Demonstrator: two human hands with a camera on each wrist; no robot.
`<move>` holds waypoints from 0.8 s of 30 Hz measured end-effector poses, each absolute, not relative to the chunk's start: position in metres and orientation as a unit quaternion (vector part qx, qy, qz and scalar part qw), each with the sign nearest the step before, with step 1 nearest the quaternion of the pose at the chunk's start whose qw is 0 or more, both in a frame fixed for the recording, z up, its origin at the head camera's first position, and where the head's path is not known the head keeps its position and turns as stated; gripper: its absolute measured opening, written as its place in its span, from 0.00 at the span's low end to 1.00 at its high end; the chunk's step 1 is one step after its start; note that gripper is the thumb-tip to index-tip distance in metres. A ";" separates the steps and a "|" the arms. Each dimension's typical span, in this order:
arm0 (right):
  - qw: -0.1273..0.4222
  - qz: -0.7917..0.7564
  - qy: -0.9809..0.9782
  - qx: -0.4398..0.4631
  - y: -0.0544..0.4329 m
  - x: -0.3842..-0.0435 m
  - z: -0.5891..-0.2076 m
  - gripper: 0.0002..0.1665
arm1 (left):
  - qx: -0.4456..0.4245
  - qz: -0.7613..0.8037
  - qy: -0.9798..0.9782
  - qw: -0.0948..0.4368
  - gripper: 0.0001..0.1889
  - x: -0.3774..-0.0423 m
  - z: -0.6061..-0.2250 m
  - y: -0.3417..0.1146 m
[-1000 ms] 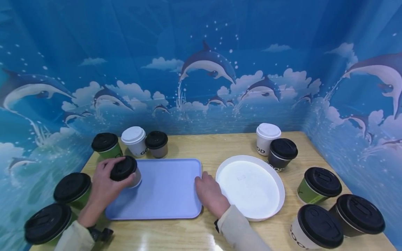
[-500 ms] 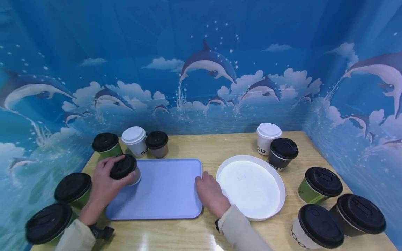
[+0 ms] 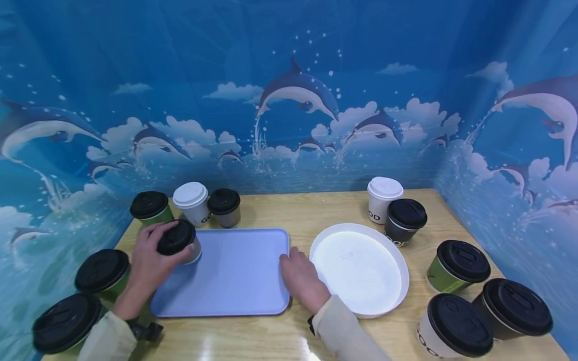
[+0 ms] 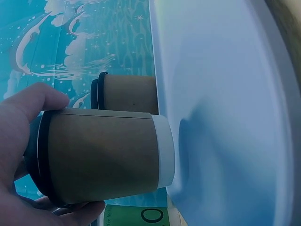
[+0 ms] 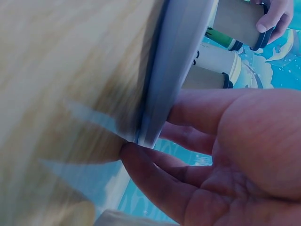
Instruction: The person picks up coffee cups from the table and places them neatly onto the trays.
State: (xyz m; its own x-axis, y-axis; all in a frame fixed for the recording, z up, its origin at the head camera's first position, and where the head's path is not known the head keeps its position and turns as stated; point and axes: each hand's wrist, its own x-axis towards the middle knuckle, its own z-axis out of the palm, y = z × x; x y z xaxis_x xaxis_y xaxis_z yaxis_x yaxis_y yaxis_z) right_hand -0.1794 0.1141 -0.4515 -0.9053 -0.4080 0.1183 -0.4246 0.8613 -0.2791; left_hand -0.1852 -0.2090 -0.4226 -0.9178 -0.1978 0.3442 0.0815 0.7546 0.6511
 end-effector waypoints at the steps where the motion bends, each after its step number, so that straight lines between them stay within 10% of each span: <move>1: 0.028 0.151 -0.964 0.217 0.114 -0.179 -0.451 0.06 | 0.032 -0.349 -0.915 0.200 0.35 -0.185 -0.423 -0.209; 24: 0.030 0.148 -0.964 0.218 0.113 -0.179 -0.450 0.05 | 0.044 -0.349 -0.919 0.178 0.35 -0.188 -0.421 -0.219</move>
State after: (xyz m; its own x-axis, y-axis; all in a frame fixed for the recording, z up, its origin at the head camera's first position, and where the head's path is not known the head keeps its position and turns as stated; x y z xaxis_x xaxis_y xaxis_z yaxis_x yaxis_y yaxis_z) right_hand -0.1789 0.1129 -0.4497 -0.9035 -0.4112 0.1214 -0.4286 0.8616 -0.2717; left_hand -0.1880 -0.2191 -0.4208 -0.9329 -0.2042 0.2966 0.0438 0.7530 0.6565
